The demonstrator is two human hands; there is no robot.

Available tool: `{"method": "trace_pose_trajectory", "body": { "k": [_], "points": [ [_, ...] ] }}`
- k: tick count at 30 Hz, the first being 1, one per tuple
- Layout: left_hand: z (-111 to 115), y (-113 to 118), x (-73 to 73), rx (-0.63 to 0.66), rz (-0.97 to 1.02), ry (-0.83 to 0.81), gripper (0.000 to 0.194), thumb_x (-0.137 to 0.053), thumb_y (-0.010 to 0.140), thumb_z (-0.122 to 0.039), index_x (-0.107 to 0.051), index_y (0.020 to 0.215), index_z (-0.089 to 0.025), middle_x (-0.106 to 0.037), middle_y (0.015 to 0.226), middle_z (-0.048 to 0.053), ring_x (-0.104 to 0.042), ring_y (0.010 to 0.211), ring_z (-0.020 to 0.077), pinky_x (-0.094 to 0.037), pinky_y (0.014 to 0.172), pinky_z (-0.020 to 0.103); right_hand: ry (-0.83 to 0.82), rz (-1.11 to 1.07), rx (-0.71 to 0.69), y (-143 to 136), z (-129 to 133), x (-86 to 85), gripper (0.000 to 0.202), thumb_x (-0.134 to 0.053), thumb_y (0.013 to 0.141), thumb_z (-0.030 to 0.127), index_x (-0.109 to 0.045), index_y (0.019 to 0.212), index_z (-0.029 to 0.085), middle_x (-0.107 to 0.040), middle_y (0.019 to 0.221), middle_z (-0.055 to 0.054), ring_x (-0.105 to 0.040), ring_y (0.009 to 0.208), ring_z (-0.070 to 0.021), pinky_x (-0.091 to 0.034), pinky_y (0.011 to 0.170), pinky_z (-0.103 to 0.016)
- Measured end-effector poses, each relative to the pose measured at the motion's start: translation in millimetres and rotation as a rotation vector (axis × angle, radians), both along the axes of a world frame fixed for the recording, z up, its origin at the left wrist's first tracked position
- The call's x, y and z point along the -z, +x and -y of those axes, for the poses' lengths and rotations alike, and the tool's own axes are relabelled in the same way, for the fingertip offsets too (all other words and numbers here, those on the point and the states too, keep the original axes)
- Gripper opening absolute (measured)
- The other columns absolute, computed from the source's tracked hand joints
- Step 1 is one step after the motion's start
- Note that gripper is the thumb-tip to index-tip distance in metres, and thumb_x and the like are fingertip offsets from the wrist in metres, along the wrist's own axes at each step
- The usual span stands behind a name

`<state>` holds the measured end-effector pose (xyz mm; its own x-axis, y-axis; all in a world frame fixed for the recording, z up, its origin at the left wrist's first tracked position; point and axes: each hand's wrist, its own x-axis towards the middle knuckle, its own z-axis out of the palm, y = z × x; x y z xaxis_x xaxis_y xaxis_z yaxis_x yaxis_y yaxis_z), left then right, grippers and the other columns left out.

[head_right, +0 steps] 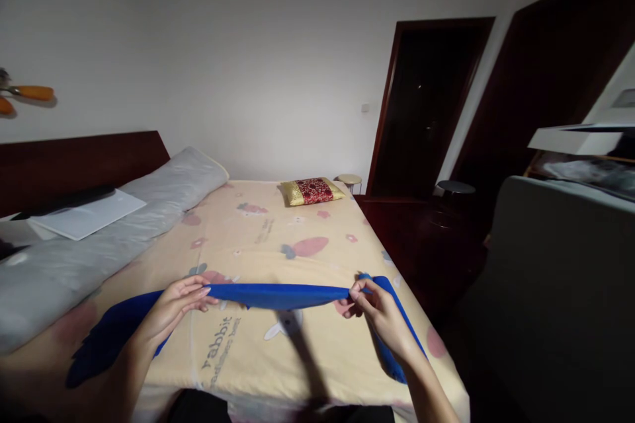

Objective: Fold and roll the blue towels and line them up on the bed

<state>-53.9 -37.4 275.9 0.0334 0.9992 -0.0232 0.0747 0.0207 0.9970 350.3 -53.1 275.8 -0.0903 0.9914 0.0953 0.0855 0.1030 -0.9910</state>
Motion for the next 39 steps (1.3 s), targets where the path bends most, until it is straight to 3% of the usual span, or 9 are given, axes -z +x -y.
{"method": "trace_pose_trajectory", "body": {
  "k": [6, 11, 17, 22, 24, 27, 31, 34, 39],
  "points": [
    [12.9, -3.7, -12.3, 0.131, -0.04, -0.049, 0.039, -0.076, 0.068, -0.047, -0.055, 0.082, -0.018, -0.066, 0.067, 0.001, -0.072, 0.066, 0.0247, -0.048, 0.053, 0.027, -0.062, -0.057, -0.065, 9.5, 9.0, 1.1, 0.034, -0.06, 0.083, 0.055, -0.048, 0.086, 0.023, -0.059, 0.05, 0.004, -0.053, 0.046, -0.0129, -0.04, 0.05, -0.027],
    [14.9, -4.3, -11.4, 0.126, -0.044, -0.077, 0.04, -0.074, 0.07, -0.048, -0.052, 0.086, -0.019, -0.064, 0.067, -0.002, -0.072, 0.065, 0.0248, -0.045, 0.047, 0.024, -0.078, -0.052, -0.071, 6.1, 9.3, 0.2, 0.034, -0.057, 0.085, 0.056, -0.047, 0.085, 0.023, -0.057, 0.049, 0.006, -0.051, 0.044, -0.0123, -0.037, 0.049, -0.027],
    [-11.6, 7.0, 29.6, 0.064, 0.048, -0.198, 0.052, -0.082, 0.058, -0.049, -0.052, 0.088, -0.019, -0.064, 0.075, -0.002, -0.073, 0.069, 0.0271, -0.05, 0.05, 0.026, -0.166, -0.039, -0.037, -1.1, -12.2, 31.7, 0.042, -0.061, 0.077, 0.062, -0.045, 0.08, 0.023, -0.069, 0.071, -0.001, -0.067, 0.066, -0.0203, -0.042, 0.062, -0.031],
    [-33.1, 28.0, 70.2, -0.064, 0.189, -0.149, 0.059, -0.088, 0.044, -0.052, -0.054, 0.077, -0.017, -0.066, 0.076, 0.001, -0.073, 0.084, 0.0309, -0.057, 0.078, 0.038, -0.138, -0.012, 0.073, -8.3, -27.4, 68.2, 0.043, -0.063, 0.074, 0.063, -0.045, 0.075, 0.024, -0.062, 0.071, 0.001, -0.066, 0.079, -0.0224, -0.042, 0.07, -0.033],
    [-32.6, 33.3, 68.7, -0.111, 0.219, -0.007, 0.052, -0.086, 0.051, -0.051, -0.054, 0.076, -0.018, -0.071, 0.087, 0.007, -0.07, 0.097, 0.0316, -0.053, 0.092, 0.042, 0.002, -0.019, 0.162, -11.3, -28.0, 67.7, 0.038, -0.06, 0.078, 0.06, -0.048, 0.077, 0.024, -0.058, 0.073, 0.002, -0.061, 0.077, -0.0187, -0.043, 0.073, -0.032],
    [-23.7, 33.1, 49.2, -0.184, 0.239, 0.266, 0.037, -0.078, 0.068, -0.045, -0.053, 0.082, -0.021, -0.07, 0.116, 0.012, -0.058, 0.121, 0.0285, -0.042, 0.106, 0.043, 0.205, -0.039, 0.284, -12.2, -23.9, 52.3, 0.033, -0.058, 0.081, 0.057, -0.052, 0.084, 0.024, -0.052, 0.078, 0.003, -0.05, 0.071, -0.0145, -0.042, 0.07, -0.029],
    [-18.4, 20.5, 32.7, -0.168, 0.116, 0.42, 0.025, -0.069, 0.078, -0.041, -0.053, 0.086, -0.024, -0.065, 0.128, 0.013, -0.053, 0.126, 0.0253, -0.039, 0.107, 0.04, 0.306, 0.009, 0.309, -8.0, -22.8, 40.7, 0.034, -0.058, 0.082, 0.057, -0.053, 0.087, 0.024, -0.052, 0.083, 0.0, -0.047, 0.072, -0.0152, -0.041, 0.068, -0.029],
    [-29.0, 8.8, 56.8, -0.06, -0.073, 0.348, 0.025, -0.066, 0.078, -0.045, -0.055, 0.081, -0.023, -0.068, 0.12, 0.014, -0.056, 0.122, 0.0265, -0.04, 0.104, 0.038, 0.287, 0.117, 0.228, -3.8, -32.5, 62.6, 0.034, -0.055, 0.083, 0.057, -0.053, 0.085, 0.024, -0.052, 0.081, 0.0, -0.05, 0.074, -0.0169, -0.043, 0.07, -0.03],
    [-48.9, -0.8, 142.3, 0.308, -0.597, -0.009, 0.023, -0.057, 0.074, -0.045, -0.059, 0.08, -0.023, -0.073, 0.095, 0.005, -0.064, 0.098, 0.0244, -0.047, 0.087, 0.037, -0.022, 0.477, -0.079, 4.3, -51.3, 135.1, 0.027, -0.052, 0.08, 0.05, -0.051, 0.076, 0.023, -0.059, 0.074, -0.001, -0.056, 0.073, -0.0186, -0.045, 0.071, -0.033]
  ]
}}
